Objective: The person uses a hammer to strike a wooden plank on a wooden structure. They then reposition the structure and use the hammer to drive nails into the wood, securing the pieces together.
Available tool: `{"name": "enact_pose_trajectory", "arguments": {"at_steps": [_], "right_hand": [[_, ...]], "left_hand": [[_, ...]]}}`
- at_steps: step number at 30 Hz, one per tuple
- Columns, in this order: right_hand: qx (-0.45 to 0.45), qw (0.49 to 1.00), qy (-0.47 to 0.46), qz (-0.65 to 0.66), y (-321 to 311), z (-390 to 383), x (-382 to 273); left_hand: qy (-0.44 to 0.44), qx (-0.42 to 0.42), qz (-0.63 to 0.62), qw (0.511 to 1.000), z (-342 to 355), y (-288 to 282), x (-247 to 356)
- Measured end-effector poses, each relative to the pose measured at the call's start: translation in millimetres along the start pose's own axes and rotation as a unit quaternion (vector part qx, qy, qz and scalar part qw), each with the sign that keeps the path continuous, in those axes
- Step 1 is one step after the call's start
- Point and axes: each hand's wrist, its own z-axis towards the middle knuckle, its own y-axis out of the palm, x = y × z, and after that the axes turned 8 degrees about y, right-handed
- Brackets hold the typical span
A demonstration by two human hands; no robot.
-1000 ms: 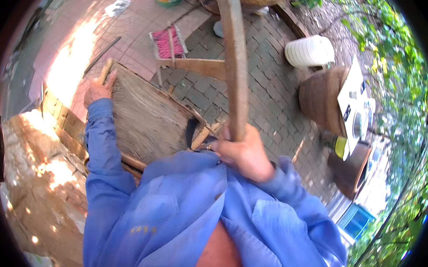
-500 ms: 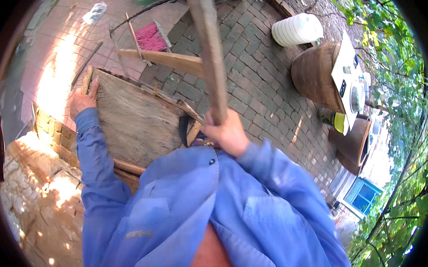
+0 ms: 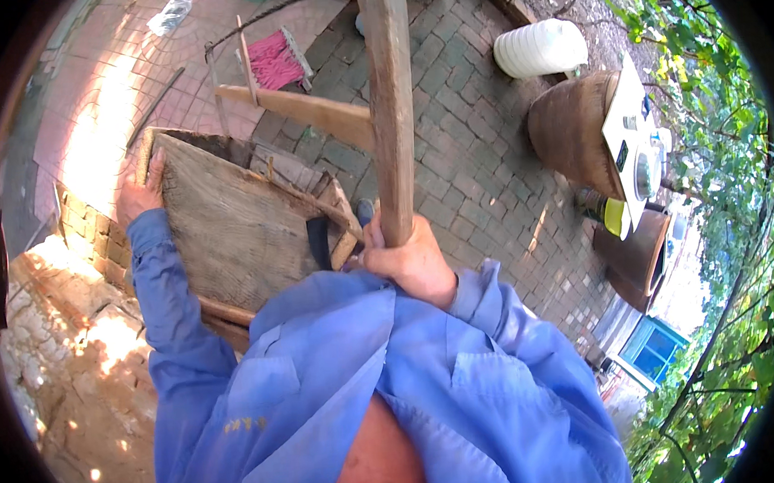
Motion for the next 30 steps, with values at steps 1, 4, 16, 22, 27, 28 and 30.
{"name": "enact_pose_trajectory", "arguments": {"at_steps": [1, 4, 16, 22, 27, 28, 30], "right_hand": [[0.002, 1.000, 0.001, -0.014, 1, 2, -1], [-0.032, 0.988, -0.048, -0.142, 4, 2, -3], [0.048, 0.999, -0.014, -0.009, 26, 15, -13], [-0.002, 0.994, -0.038, -0.099, 16, 6, -6], [-0.063, 0.995, -0.053, -0.064, -8, 7, 6], [-0.089, 0.995, -0.038, -0.022, -15, 6, 11], [-0.069, 0.994, -0.074, -0.037, -28, 6, 24]], "left_hand": [[0.016, 0.009, -0.010, 1.000, 2, -2, -1], [-0.021, -0.023, -0.026, 0.999, 4, -11, -2], [0.025, 0.164, -0.031, 0.986, 23, 31, -40], [-0.020, 0.030, 0.022, 0.999, 4, 9, -28], [-0.031, -0.087, 0.055, 0.994, 2, -5, -1], [-0.035, -0.098, 0.068, 0.992, 0, -5, 2], [-0.037, -0.086, 0.071, 0.993, 3, -6, 2]]}}
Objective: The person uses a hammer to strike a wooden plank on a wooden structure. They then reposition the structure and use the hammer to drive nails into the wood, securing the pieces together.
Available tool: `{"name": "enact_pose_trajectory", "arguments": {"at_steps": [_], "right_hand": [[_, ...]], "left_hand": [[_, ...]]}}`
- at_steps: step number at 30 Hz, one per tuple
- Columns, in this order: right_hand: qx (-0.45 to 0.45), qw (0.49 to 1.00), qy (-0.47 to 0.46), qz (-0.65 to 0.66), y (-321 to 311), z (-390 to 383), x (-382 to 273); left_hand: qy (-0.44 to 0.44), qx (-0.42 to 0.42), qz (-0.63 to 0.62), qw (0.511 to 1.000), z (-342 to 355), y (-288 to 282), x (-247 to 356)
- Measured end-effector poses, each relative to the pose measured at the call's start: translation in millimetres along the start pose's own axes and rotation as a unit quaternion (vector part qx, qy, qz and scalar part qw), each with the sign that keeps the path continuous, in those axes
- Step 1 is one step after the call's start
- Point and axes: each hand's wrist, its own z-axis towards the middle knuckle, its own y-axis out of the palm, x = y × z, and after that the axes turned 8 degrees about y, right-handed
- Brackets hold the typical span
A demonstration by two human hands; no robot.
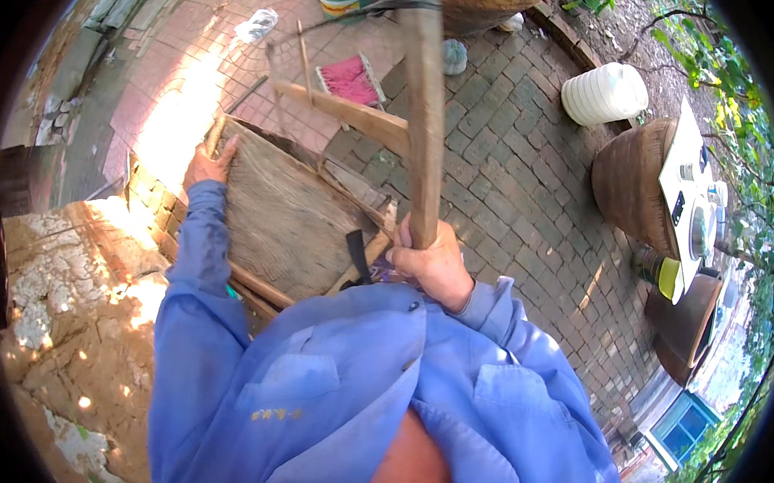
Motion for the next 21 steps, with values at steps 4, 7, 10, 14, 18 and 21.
{"name": "enact_pose_trajectory", "arguments": {"at_steps": [4, 7, 10, 14, 18, 21], "right_hand": [[-0.024, 0.998, -0.043, 0.030, -20, -7, 25], [-0.029, 0.998, -0.041, 0.049, -24, -11, 27], [-0.014, 1.000, -0.026, 0.005, -20, -27, 12], [0.015, 0.999, 0.010, 0.036, -17, -72, -18], [0.060, 0.994, 0.037, 0.080, -24, -104, -29], [0.042, 0.996, 0.026, 0.072, -29, -127, -32]], "left_hand": [[-0.012, -0.003, 0.012, 1.000, -1, 2, -2], [-0.024, 0.002, -0.003, 1.000, -3, 0, 0], [-0.033, -0.012, -0.003, 0.999, -5, -4, 4], [-0.030, -0.009, 0.012, 0.999, -4, -4, 8], [-0.028, -0.001, 0.016, 0.999, 0, -1, 6], [-0.018, -0.008, -0.001, 1.000, -1, 0, 2]]}}
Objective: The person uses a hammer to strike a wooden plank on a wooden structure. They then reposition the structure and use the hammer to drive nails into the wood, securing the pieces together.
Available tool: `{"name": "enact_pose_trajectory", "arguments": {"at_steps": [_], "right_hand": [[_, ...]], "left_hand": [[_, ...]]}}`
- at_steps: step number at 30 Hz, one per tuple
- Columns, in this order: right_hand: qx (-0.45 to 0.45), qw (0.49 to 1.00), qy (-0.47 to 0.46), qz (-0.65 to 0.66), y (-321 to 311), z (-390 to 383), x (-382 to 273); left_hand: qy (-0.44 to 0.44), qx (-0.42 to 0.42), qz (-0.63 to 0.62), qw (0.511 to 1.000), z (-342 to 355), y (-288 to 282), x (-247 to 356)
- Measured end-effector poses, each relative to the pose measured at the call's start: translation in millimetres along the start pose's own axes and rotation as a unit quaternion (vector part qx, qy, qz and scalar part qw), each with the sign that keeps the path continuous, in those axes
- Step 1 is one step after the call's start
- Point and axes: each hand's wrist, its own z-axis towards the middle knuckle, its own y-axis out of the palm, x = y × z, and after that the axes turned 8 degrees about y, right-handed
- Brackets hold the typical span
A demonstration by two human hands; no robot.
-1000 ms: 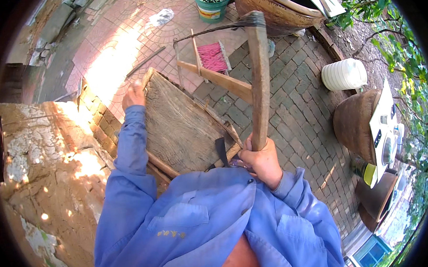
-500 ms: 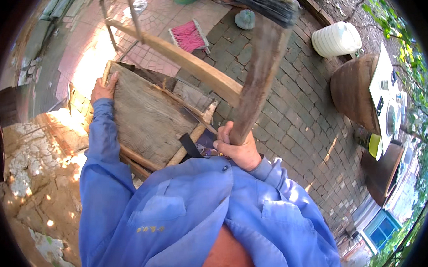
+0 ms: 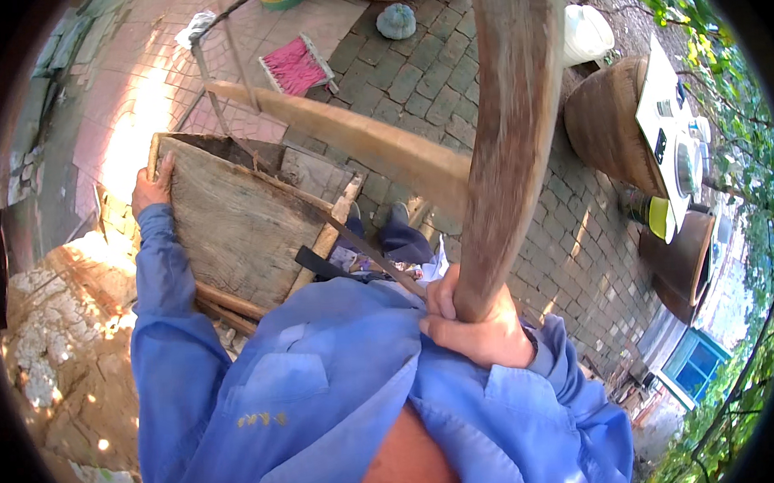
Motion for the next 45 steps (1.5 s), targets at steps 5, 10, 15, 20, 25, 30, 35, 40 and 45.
{"name": "enact_pose_trajectory", "arguments": {"at_steps": [5, 10, 15, 20, 25, 30, 35, 40, 45], "right_hand": [[0.032, 0.998, -0.034, -0.034, 9, 4, 5], [0.057, 0.984, -0.097, -0.142, 32, 69, 27], [0.068, 0.990, -0.080, -0.094, 68, 97, 25], [0.043, 0.974, -0.046, -0.217, 102, 52, -32], [0.119, 0.990, 0.049, -0.065, 76, -20, -88], [0.071, 0.997, -0.020, -0.022, 60, -58, -68], [0.076, 0.997, -0.020, -0.020, 50, -54, -59], [0.061, 0.998, -0.004, 0.001, 47, -47, -59], [0.039, 0.998, 0.034, 0.037, 42, -48, -67]], "left_hand": [[0.011, -0.009, -0.043, 0.999, -1, 2, -8], [-0.001, 0.003, -0.007, 1.000, 12, 4, -5], [0.003, 0.021, -0.010, 1.000, 15, 2, -3], [0.004, 0.021, 0.002, 1.000, 5, 5, -11], [0.006, 0.031, 0.021, 0.999, 6, 10, -14], [0.005, 0.016, -0.018, 1.000, 8, 1, -7], [0.003, 0.002, -0.033, 0.999, 6, -3, -3], [0.009, 0.004, -0.044, 0.999, 10, 3, -8], [0.003, 0.006, -0.038, 0.999, 13, 4, -7]]}}
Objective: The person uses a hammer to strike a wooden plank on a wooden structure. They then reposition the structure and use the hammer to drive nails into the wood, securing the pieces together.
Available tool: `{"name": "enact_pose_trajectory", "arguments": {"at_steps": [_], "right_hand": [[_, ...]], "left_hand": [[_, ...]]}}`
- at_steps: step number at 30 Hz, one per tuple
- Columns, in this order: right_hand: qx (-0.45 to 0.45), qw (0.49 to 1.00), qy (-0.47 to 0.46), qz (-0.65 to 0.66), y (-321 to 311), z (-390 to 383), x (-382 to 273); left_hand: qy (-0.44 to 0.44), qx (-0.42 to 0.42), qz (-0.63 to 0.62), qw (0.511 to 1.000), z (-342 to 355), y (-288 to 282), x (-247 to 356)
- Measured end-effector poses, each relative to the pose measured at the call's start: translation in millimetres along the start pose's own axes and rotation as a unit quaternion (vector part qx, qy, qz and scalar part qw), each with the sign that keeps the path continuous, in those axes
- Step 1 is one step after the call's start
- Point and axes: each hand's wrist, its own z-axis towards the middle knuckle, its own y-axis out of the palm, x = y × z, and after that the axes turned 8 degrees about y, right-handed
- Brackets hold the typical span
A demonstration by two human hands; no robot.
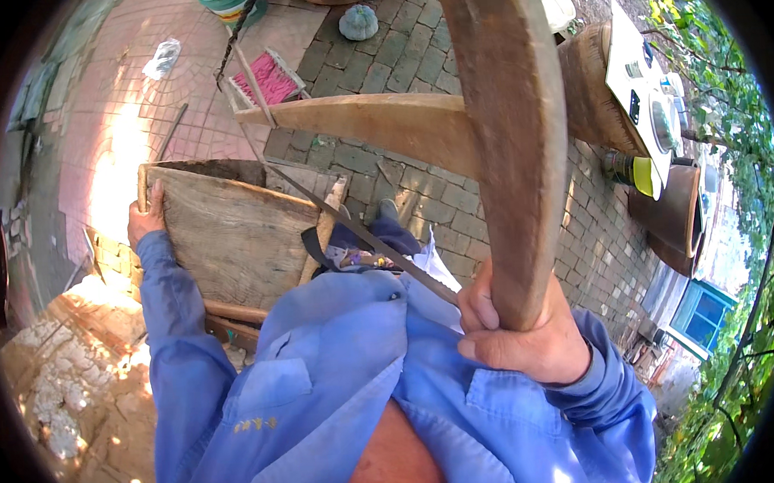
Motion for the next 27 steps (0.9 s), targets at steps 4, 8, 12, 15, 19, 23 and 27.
{"name": "enact_pose_trajectory", "arguments": {"at_steps": [4, 8, 12, 15, 19, 23, 27], "right_hand": [[-0.021, 1.000, 0.006, 0.008, -1, -9, -11], [-0.029, 0.999, 0.005, 0.024, -1, -21, -22], [-0.023, 0.997, -0.010, 0.070, 3, -35, -27], [-0.027, 0.992, -0.050, 0.110, 5, -41, -25], [-0.017, 0.994, -0.041, 0.100, 9, -42, -15], [-0.013, 0.996, -0.016, 0.085, 14, -21, -13], [-0.001, 0.999, 0.029, -0.016, 21, 44, -18]], "left_hand": [[0.000, 0.028, -0.012, 1.000, -4, -2, 5], [0.008, 0.022, -0.022, 0.999, -5, -5, 10], [-0.001, -0.002, 0.005, 1.000, -2, -7, 10], [-0.002, -0.010, 0.008, 1.000, 0, -6, 6], [-0.002, -0.013, 0.024, 1.000, 4, -2, 1], [0.025, 0.022, 0.047, 0.998, 7, 2, 1], [0.040, 0.033, 0.032, 0.998, 5, 0, 5]]}}
